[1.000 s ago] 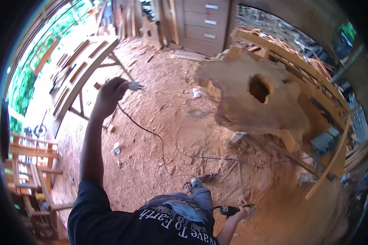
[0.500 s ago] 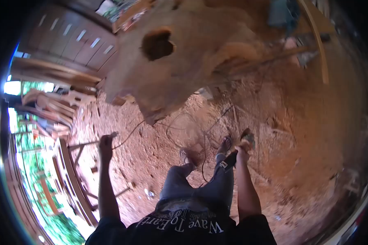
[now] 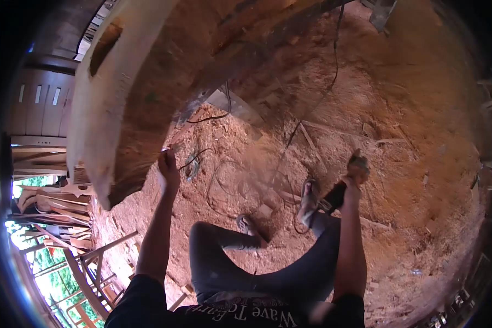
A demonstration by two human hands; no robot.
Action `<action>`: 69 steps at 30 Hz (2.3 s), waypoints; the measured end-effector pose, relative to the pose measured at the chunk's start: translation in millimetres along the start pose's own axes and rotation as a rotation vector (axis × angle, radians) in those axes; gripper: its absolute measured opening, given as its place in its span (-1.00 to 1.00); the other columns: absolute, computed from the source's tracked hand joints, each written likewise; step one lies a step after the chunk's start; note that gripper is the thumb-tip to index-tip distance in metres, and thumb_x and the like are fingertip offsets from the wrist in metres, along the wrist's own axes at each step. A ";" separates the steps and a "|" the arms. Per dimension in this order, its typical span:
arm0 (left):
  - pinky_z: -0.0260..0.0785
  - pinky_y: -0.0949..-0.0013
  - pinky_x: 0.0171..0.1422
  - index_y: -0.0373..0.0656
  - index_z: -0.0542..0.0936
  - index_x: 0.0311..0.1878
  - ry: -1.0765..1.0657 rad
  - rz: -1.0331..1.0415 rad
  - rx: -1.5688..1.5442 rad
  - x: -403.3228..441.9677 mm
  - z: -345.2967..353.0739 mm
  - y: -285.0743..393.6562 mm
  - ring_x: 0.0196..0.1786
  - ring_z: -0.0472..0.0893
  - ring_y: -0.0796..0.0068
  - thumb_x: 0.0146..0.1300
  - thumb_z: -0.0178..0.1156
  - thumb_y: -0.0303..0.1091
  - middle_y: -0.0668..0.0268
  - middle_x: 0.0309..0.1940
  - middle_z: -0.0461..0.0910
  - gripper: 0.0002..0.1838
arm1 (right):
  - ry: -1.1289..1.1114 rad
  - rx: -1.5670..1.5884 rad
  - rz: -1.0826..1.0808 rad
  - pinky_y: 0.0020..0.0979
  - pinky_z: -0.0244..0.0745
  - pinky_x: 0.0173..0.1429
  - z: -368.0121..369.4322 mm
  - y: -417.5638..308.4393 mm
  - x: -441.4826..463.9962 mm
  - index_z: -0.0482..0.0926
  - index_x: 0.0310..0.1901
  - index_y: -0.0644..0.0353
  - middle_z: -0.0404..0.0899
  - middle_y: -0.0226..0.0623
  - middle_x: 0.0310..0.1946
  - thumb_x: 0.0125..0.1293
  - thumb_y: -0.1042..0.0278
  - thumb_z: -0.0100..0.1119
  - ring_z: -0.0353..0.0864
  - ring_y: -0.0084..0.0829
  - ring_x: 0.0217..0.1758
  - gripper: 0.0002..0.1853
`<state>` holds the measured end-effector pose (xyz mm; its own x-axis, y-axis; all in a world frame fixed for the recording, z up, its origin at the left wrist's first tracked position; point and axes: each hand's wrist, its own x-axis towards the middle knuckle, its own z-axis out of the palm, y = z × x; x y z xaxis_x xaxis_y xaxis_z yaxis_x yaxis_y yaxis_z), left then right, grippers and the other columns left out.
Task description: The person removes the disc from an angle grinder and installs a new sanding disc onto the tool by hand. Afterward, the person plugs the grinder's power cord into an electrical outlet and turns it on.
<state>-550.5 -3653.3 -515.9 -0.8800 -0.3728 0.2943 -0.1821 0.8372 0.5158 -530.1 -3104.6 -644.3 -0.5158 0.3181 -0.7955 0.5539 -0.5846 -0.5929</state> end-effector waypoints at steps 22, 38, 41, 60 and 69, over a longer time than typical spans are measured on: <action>0.32 0.35 -0.30 -0.27 0.59 -0.13 0.261 0.041 -0.545 91.2 158.2 -17.2 -0.42 0.42 0.52 0.43 0.12 -0.19 0.23 -0.50 0.54 -0.71 | -0.112 0.271 -0.552 -0.31 0.62 -0.25 -14.9 -20.9 -140.1 0.38 -0.06 0.34 0.54 -0.09 -0.35 0.20 0.13 0.28 0.58 -0.24 -0.39 -0.53; 0.26 0.33 -0.41 -0.29 0.58 -0.22 0.385 0.103 -0.772 96.3 171.8 14.8 -0.51 0.36 0.52 0.38 0.19 -0.16 0.25 -0.57 0.49 -0.69 | 0.056 0.410 -0.610 -0.26 0.62 -0.35 -25.2 2.8 -144.2 0.34 -0.03 0.20 0.50 -0.17 -0.40 0.17 0.26 0.27 0.59 -0.26 -0.42 -0.58; 0.27 0.36 -0.40 -0.30 0.57 -0.24 0.327 0.020 -0.780 91.3 173.5 14.9 -0.50 0.38 0.54 0.38 0.19 -0.14 0.28 -0.58 0.49 -0.66 | 0.058 0.435 -0.609 -0.25 0.61 -0.39 -27.4 5.9 -138.6 0.34 -0.02 0.19 0.47 -0.22 -0.43 0.17 0.30 0.26 0.58 -0.27 -0.45 -0.60; 0.31 0.29 -0.29 -0.30 0.55 -0.20 0.212 0.335 -0.619 109.9 171.4 7.8 -0.44 0.42 0.37 0.41 0.15 -0.08 0.26 -0.49 0.49 -0.62 | -0.010 0.371 -0.607 -0.27 0.58 -0.38 -11.4 6.9 -132.5 0.47 -0.22 0.20 0.52 -0.22 -0.48 0.18 0.32 0.21 0.58 -0.30 -0.50 -0.79; 0.36 0.32 0.09 -0.27 0.45 -0.06 0.305 -0.155 -0.728 -11.5 157.6 15.4 -0.07 0.48 0.37 0.31 0.06 -0.52 0.20 -0.10 0.46 -0.84 | 0.064 0.152 -0.943 -0.32 0.60 -0.31 24.2 10.5 -141.5 0.40 -0.09 0.33 0.56 -0.21 -0.37 0.11 0.56 0.29 0.64 -0.33 -0.39 -0.66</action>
<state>-612.4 -3573.1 -638.2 -0.6905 -0.6444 0.3286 0.1315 0.3350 0.9330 -467.1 -3173.9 -535.0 -0.6671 0.7449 -0.0069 -0.1644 -0.1562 -0.9739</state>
